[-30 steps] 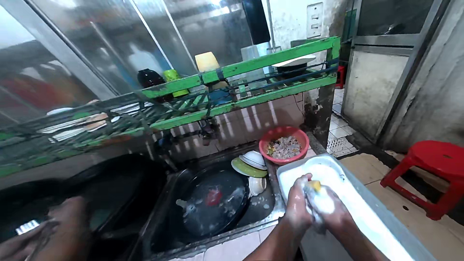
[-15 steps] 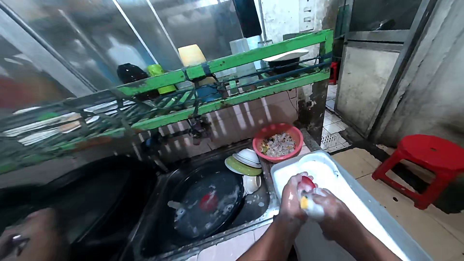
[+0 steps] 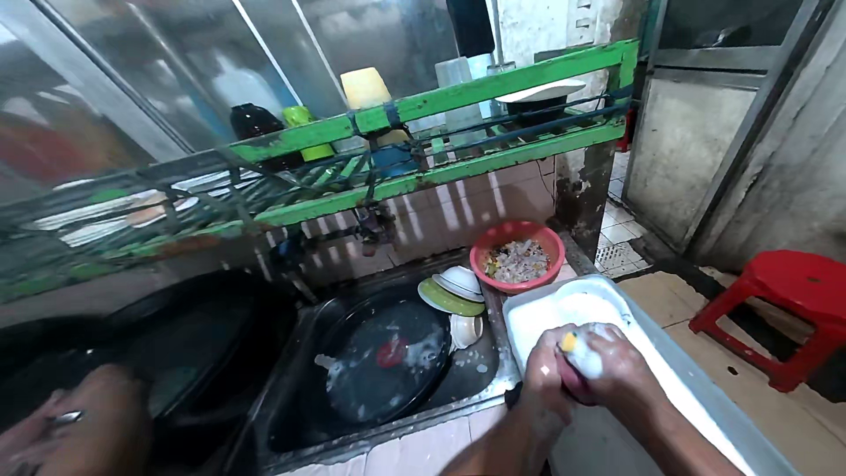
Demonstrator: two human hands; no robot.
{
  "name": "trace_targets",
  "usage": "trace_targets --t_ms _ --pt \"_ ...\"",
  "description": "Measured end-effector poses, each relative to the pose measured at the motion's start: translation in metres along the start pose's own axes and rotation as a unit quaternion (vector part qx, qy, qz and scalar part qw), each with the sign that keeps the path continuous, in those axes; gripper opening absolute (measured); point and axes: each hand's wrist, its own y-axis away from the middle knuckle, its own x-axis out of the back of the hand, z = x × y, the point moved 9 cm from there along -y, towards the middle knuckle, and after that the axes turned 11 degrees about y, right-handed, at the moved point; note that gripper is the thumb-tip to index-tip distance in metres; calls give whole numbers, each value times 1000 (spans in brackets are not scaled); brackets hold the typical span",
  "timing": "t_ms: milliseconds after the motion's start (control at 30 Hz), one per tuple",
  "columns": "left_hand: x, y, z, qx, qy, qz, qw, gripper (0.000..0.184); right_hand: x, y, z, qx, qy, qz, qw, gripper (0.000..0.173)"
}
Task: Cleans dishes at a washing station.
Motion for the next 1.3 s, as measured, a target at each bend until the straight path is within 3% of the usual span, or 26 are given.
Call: trace_targets --t_ms 33,100,167,233,267,333,400,433,533,667,700,767,833,933,1067,1167,1233,1300 --pt "0 -3 3 4 25 -5 1000 33 4 1 -12 31 -22 58 998 24" --pt "2 -8 18 12 44 -3 999 33 9 8 -32 87 -78 80 990 20" --pt "8 -8 46 -21 -6 16 1000 32 4 15 -31 96 -83 -3 992 21" --pt "26 -9 91 -111 -103 11 988 33 -2 31 -8 12 -89 -153 984 25" --pt "45 -9 122 -166 -189 35 967 34 2 42 7 -44 -95 -219 970 28" --pt "92 -4 186 -240 -429 167 855 35 11 65 31 -86 -51 -299 949 33" --pt "128 -6 222 -207 -579 243 750 37 8 89 57 -86 19 -337 938 36" --pt "130 -10 225 -198 -606 252 728 37 5 97 67 -84 44 -349 932 37" --pt "68 -36 168 -196 -664 145 707 38 -3 100 73 -87 70 -374 921 40" --pt "-32 -74 7 -177 -728 -172 639 44 -19 104 77 -129 58 -442 886 51" --pt "-43 -78 -25 -137 -753 -206 609 49 -21 106 76 -129 57 -464 875 52" --pt "-36 -89 -60 -46 -800 -179 571 66 -21 111 76 -133 51 -470 871 53" --pt "-21 -95 -74 -8 -820 -154 551 71 -17 113 81 -170 40 -463 869 53" --pt "-12 -89 -77 34 -846 -148 511 57 -16 115 85 -224 26 -462 858 53" --pt "-11 -75 -71 62 -868 -88 485 49 -18 117 90 -236 17 -456 858 50" --pt "-11 -59 -70 86 -882 -98 453 38 -14 114 86 -232 7 -452 862 49" --pt "-13 -53 -67 87 -872 -116 467 35 -17 114 86 -218 11 -447 867 52" --pt "-16 -55 -56 57 -826 -107 551 35 -19 111 85 -205 15 -440 874 53"
